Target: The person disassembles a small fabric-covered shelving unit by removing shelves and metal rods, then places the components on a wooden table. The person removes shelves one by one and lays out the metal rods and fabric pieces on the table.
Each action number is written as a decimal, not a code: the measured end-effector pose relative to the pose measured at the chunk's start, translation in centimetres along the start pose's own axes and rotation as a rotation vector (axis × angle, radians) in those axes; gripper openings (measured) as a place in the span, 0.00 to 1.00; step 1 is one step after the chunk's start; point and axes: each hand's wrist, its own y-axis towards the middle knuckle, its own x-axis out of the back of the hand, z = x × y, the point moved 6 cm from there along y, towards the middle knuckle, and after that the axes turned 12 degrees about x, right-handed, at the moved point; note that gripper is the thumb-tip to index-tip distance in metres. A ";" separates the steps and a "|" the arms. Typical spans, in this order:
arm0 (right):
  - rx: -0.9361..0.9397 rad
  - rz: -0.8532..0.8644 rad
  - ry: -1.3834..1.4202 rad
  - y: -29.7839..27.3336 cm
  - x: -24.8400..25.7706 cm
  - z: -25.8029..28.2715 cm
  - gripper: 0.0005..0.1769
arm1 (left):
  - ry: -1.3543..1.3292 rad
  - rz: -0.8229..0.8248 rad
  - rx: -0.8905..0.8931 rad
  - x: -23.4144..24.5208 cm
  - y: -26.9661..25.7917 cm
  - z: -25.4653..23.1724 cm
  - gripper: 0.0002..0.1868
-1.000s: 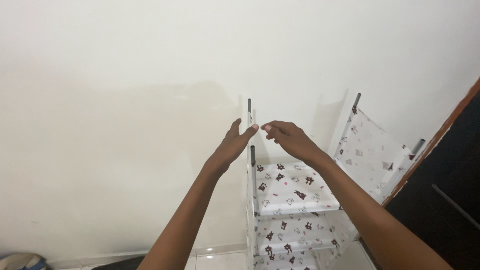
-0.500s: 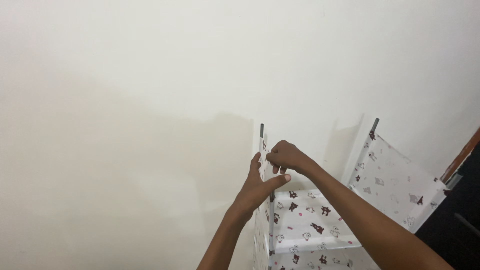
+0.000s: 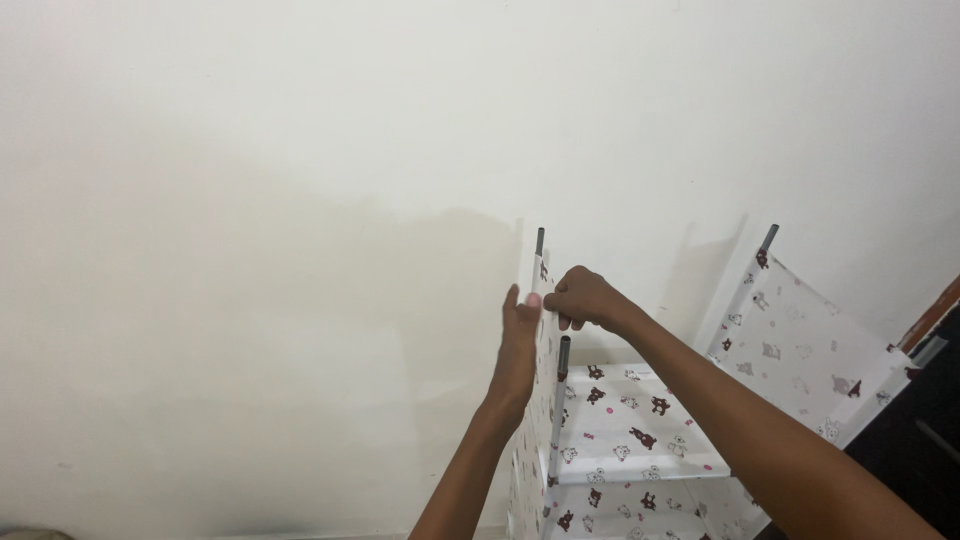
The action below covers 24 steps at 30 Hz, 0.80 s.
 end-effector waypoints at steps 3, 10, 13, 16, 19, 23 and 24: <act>-0.057 -0.044 -0.008 0.0 0.1 0.1 0.15 | -0.034 -0.192 -0.038 1.9 0.2 4.5 0.48; -0.024 -0.107 -0.010 0.2 -0.4 0.5 0.16 | -0.210 0.075 0.396 -0.8 -0.8 21.0 0.52; 0.010 -0.115 -0.075 1.0 -1.7 1.7 0.18 | -0.212 0.099 0.388 -0.2 0.5 23.4 0.52; 0.038 -0.161 -0.056 1.3 -1.3 3.3 0.21 | -0.151 0.109 0.347 -0.3 1.1 24.9 0.51; 0.082 -0.220 0.066 1.0 2.5 4.7 0.21 | -0.086 0.097 0.222 -1.8 1.3 25.2 0.50; 0.151 -0.244 0.120 1.1 7.4 7.8 0.19 | -0.194 0.037 0.273 -2.3 1.9 25.5 0.51; 0.161 -0.259 0.152 1.1 8.5 8.6 0.19 | -0.135 0.030 0.294 -2.3 1.9 25.2 0.51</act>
